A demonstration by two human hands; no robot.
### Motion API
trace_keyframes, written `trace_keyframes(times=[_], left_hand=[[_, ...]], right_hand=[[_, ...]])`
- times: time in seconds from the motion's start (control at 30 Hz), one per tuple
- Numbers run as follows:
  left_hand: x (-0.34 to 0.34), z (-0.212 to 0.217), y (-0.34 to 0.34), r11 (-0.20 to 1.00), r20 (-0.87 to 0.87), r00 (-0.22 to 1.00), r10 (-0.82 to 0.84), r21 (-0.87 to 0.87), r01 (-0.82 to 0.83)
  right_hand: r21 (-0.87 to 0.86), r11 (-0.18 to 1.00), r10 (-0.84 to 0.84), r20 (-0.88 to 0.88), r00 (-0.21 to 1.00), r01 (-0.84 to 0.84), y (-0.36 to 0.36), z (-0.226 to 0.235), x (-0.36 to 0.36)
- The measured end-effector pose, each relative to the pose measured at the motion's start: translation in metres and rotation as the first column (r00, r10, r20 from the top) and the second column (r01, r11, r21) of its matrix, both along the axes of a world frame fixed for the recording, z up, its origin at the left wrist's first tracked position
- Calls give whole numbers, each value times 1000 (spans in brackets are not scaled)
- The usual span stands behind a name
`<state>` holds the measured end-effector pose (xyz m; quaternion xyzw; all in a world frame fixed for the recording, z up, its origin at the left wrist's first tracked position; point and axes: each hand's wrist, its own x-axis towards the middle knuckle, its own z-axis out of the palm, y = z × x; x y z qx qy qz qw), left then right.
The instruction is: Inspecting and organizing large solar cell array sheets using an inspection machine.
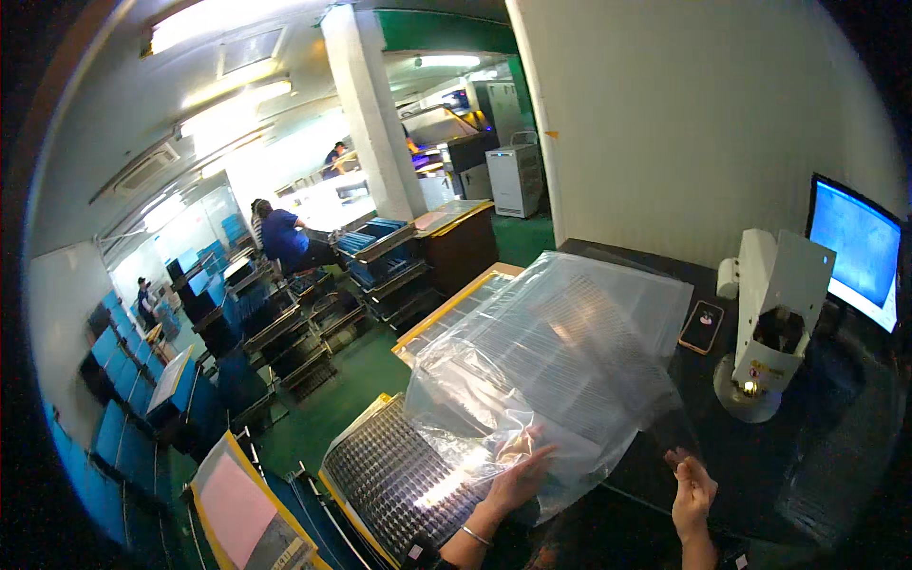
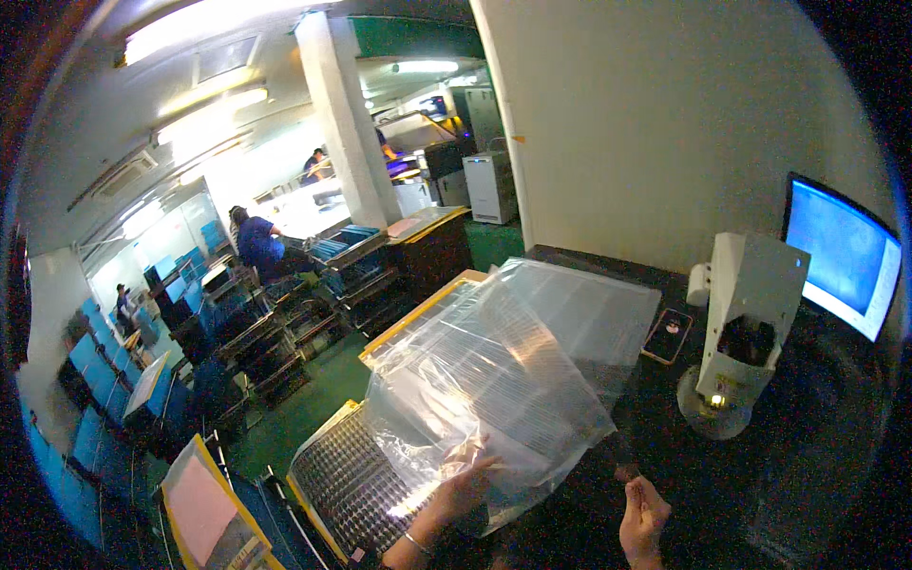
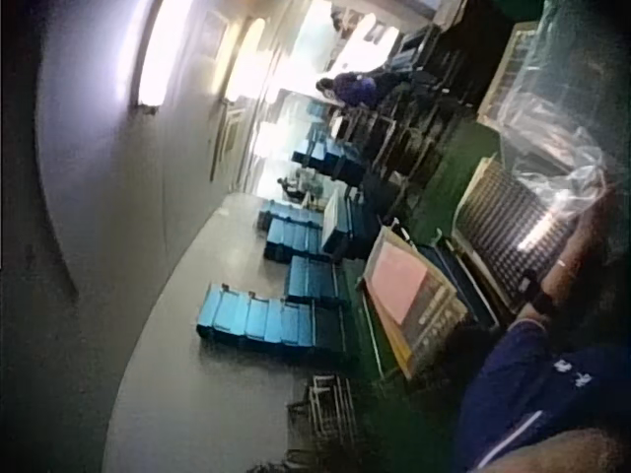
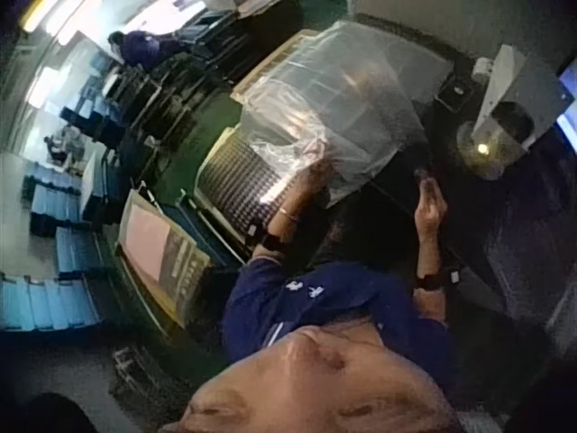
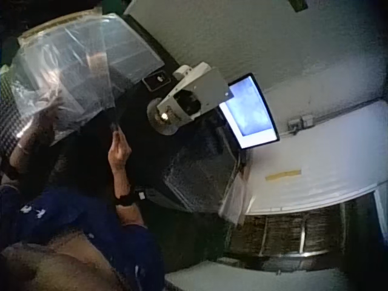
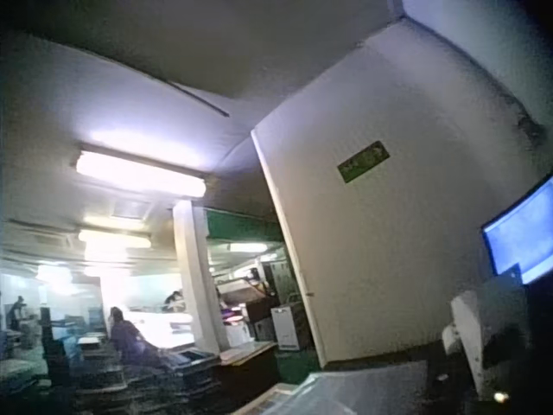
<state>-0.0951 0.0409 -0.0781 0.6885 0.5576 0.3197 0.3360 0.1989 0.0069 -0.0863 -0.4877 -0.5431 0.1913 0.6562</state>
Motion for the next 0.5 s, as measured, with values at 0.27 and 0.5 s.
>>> trace_keyframes(times=[0.27,0.5], left_hand=[[-1,-23,7,845,-11,952,307,463,-267],[7,5,-13,336,305,757,578,756,-562]], right_hand=[[-61,987,141,-136,981,-151,-4,-6,5],[-116,991,66,-60,996,-72,-9,4,7]])
